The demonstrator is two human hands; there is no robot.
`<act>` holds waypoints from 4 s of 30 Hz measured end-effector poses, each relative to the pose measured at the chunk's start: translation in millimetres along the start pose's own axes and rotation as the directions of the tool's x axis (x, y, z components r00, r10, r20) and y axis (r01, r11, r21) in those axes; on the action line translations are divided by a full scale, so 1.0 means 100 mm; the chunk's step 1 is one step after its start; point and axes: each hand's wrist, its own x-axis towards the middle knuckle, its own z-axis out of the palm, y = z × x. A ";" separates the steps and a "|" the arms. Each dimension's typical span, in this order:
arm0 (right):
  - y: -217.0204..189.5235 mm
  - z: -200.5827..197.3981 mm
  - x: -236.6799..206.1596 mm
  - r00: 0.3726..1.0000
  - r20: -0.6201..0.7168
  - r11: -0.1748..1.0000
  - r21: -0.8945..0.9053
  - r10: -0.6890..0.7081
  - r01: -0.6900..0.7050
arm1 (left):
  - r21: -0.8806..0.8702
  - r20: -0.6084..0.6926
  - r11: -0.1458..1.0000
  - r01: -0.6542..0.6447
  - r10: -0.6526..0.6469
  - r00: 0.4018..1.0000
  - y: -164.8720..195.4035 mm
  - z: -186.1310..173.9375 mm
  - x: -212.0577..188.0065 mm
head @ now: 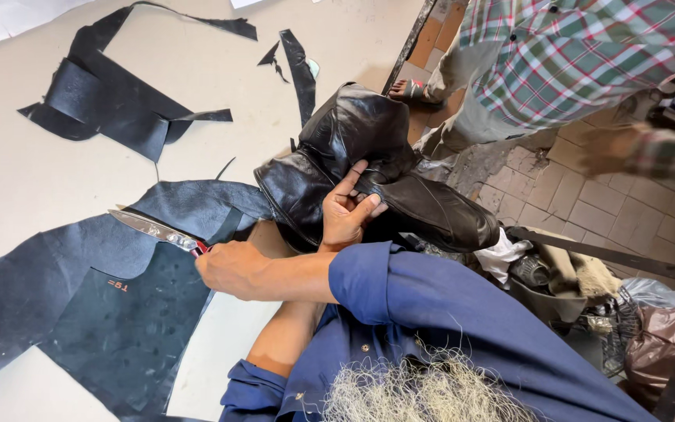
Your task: The person cuts a large sheet of black leather into rectangular pieces using red-handled shears on a white worktable. They trim edges, fold and reposition the leather, and briefly handle a black leather boot before resuming cutting.
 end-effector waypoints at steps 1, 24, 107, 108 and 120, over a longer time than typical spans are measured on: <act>-0.31 0.15 0.23 0.998 0.037 0.998 0.014 -0.054 0.054 | 0.002 -0.023 1.000 0.022 -0.022 1.000 -0.01 -0.01 0.00; 0.21 0.09 -0.61 0.926 -0.018 0.402 0.897 -0.378 0.182 | 0.079 0.000 0.993 0.088 -0.088 0.996 0.28 0.14 0.06; 0.95 1.24 -2.62 0.623 -0.638 0.777 -0.061 0.452 -0.626 | 0.104 0.082 0.984 0.142 -0.151 0.985 0.32 0.12 0.00; 0.94 1.23 -2.62 0.622 -0.644 0.773 -0.074 0.445 -0.630 | 0.102 0.080 0.985 0.139 -0.147 0.986 0.33 0.13 0.00; 0.92 1.21 -2.68 0.495 -0.688 0.758 0.125 0.531 -0.640 | 0.112 0.050 0.984 0.137 -0.144 0.988 0.29 0.11 0.02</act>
